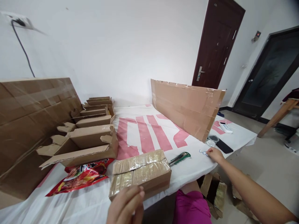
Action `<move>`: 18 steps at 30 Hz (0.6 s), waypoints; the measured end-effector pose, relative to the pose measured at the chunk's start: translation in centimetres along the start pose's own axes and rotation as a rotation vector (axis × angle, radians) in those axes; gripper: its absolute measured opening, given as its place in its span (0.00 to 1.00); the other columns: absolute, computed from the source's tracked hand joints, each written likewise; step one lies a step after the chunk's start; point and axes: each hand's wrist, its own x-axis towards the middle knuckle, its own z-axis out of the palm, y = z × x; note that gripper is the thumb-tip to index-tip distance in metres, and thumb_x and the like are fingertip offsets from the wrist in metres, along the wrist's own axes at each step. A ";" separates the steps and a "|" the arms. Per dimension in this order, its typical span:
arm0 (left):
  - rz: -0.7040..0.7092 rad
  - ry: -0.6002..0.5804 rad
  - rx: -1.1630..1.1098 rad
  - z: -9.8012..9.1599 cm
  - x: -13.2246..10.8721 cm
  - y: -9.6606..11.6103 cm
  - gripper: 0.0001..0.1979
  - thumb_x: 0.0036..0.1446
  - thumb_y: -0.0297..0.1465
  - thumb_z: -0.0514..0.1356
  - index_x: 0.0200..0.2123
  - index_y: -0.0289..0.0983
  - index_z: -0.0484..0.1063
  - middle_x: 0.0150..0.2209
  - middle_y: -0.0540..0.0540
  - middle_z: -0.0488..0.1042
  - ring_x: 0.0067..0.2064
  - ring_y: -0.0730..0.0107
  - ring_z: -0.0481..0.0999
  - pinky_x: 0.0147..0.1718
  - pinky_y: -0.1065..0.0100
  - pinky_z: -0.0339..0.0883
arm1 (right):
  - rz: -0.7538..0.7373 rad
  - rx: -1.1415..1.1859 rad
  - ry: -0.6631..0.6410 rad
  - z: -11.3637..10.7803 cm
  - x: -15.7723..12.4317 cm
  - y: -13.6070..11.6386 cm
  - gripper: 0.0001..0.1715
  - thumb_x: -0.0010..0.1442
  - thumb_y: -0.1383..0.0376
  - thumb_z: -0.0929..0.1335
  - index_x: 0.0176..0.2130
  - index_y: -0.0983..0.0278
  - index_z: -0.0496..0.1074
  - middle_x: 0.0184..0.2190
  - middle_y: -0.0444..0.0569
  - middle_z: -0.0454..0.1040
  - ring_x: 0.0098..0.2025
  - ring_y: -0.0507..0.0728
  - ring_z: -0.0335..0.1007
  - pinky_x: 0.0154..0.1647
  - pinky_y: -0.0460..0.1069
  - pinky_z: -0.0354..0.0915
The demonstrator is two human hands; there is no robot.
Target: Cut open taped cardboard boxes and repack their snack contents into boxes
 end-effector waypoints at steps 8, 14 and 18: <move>-0.774 0.499 0.045 -2.3 1.6 -5.4 0.12 0.53 0.37 0.62 0.39 0.37 0.71 0.35 0.47 0.74 0.36 0.65 0.73 0.41 0.62 0.68 | -0.135 -0.030 0.219 -0.2 -1.7 0.0 0.11 0.59 0.60 0.66 0.38 0.64 0.74 0.38 0.55 0.75 0.42 0.63 0.72 0.43 0.55 0.66; -1.025 0.549 -0.223 -2.4 -1.6 -8.9 0.15 0.45 0.42 0.66 0.30 0.37 0.71 0.29 0.51 0.72 0.32 0.69 0.71 0.34 0.69 0.65 | -0.597 0.054 0.268 1.0 -5.0 -4.5 0.17 0.62 0.57 0.60 0.38 0.63 0.73 0.41 0.54 0.75 0.47 0.60 0.70 0.52 0.54 0.64; -1.112 0.504 -0.393 -1.5 -2.8 -10.2 0.16 0.43 0.42 0.67 0.28 0.37 0.70 0.26 0.52 0.70 0.30 0.72 0.67 0.31 0.72 0.62 | -0.937 0.085 0.200 3.6 -6.5 -8.4 0.21 0.62 0.54 0.61 0.46 0.61 0.74 0.48 0.55 0.75 0.54 0.62 0.68 0.57 0.59 0.63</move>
